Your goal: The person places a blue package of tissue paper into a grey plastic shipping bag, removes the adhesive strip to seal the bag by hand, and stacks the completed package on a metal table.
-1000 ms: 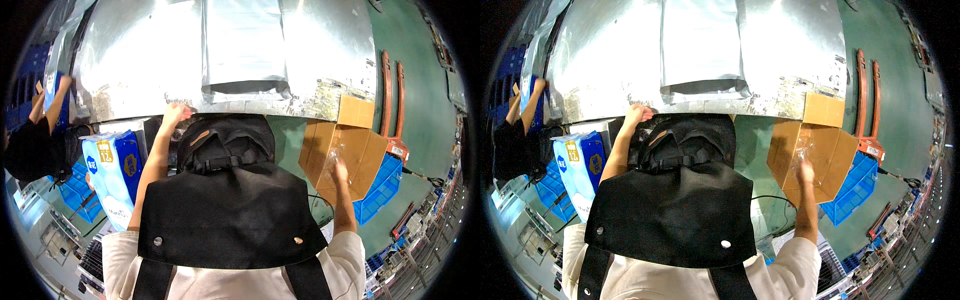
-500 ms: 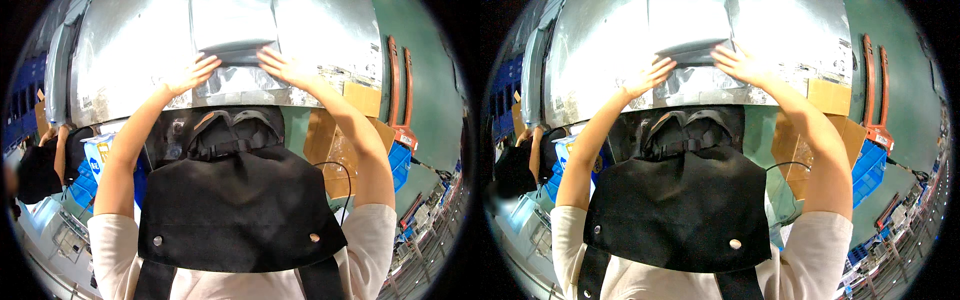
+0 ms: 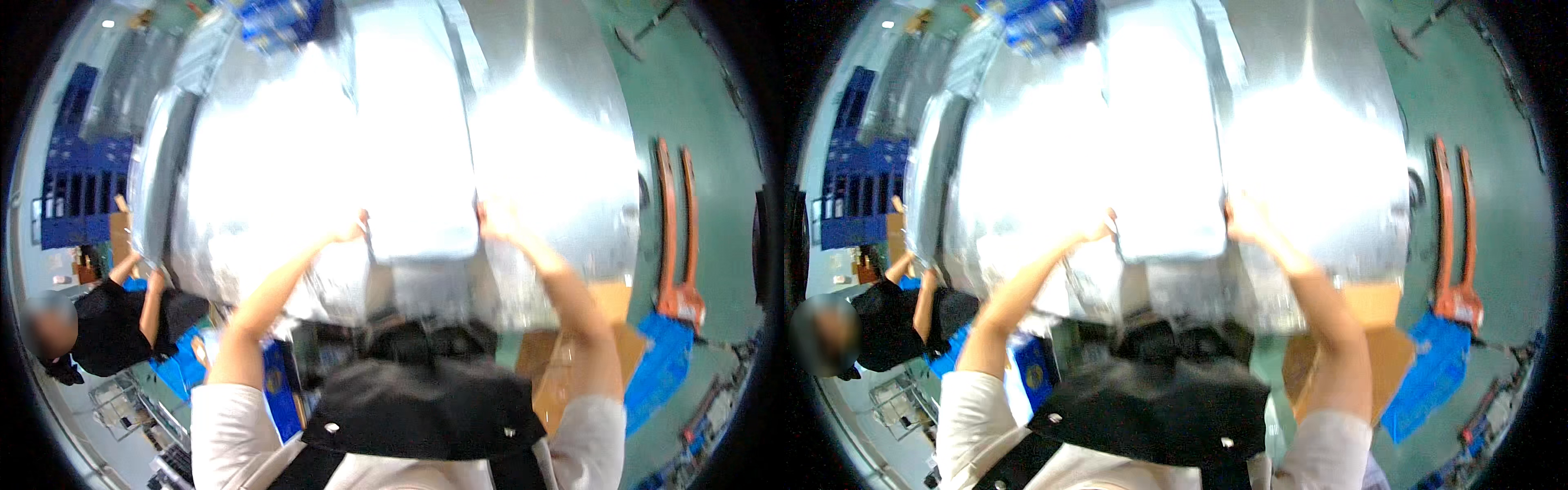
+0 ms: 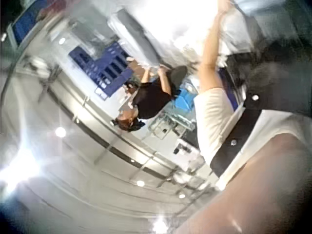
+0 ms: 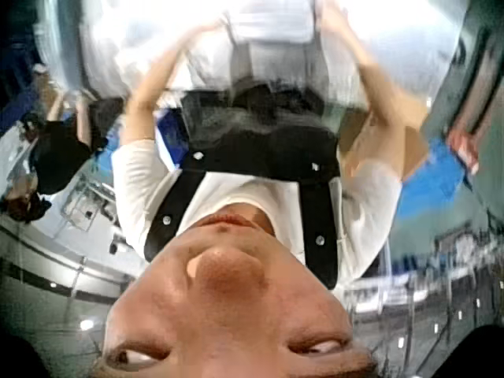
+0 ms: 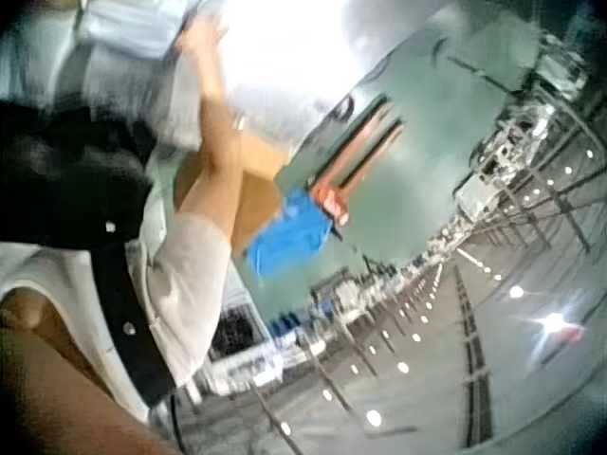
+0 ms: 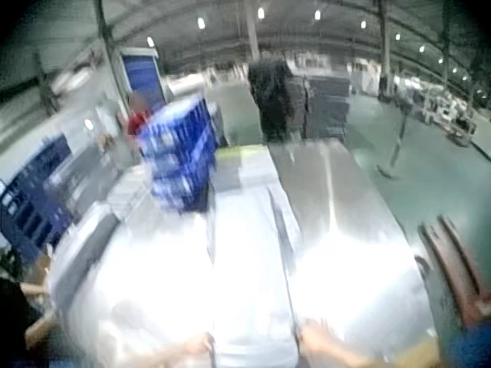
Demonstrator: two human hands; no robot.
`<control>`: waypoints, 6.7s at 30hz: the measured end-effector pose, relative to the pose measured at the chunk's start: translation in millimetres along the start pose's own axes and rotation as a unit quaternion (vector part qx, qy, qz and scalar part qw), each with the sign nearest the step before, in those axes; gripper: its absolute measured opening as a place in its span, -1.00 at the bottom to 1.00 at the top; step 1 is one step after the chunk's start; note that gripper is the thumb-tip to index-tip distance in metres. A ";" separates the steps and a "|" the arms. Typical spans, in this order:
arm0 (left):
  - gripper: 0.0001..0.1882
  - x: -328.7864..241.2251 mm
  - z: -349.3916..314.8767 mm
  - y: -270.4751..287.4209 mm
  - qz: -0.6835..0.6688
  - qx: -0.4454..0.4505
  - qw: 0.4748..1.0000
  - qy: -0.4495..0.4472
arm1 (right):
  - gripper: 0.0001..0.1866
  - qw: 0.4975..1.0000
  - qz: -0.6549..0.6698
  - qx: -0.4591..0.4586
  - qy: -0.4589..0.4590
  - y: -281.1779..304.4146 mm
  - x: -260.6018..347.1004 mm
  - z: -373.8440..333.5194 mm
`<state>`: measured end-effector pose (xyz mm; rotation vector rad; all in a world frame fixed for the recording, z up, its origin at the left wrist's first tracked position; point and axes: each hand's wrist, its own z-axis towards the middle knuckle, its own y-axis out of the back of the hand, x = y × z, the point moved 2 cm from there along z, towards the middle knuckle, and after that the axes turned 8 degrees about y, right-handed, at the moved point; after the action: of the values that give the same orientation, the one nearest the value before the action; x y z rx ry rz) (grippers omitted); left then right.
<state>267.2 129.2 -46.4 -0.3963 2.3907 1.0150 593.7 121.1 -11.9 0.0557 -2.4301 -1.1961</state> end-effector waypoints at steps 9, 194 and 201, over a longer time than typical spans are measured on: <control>-0.66 -23.1 34.6 -23.8 -0.634 -0.174 0.717 0.233 | -0.84 0.825 0.405 -0.369 -0.138 -2.8 3.0 31.2; -0.82 22.0 -24.2 36.0 0.091 -0.133 0.987 0.005 | -0.75 0.994 -0.026 -0.096 -0.048 -39.6 7.6 12.3; -0.68 89.9 -189.1 -210.4 -0.149 -0.060 0.972 -0.173 | -0.70 0.988 0.069 0.127 0.050 -148.3 122.6 -168.6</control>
<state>222.7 -157.9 -107.3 -0.5545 1.9002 0.9983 526.6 -124.9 9.1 0.0230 -2.4389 -0.8007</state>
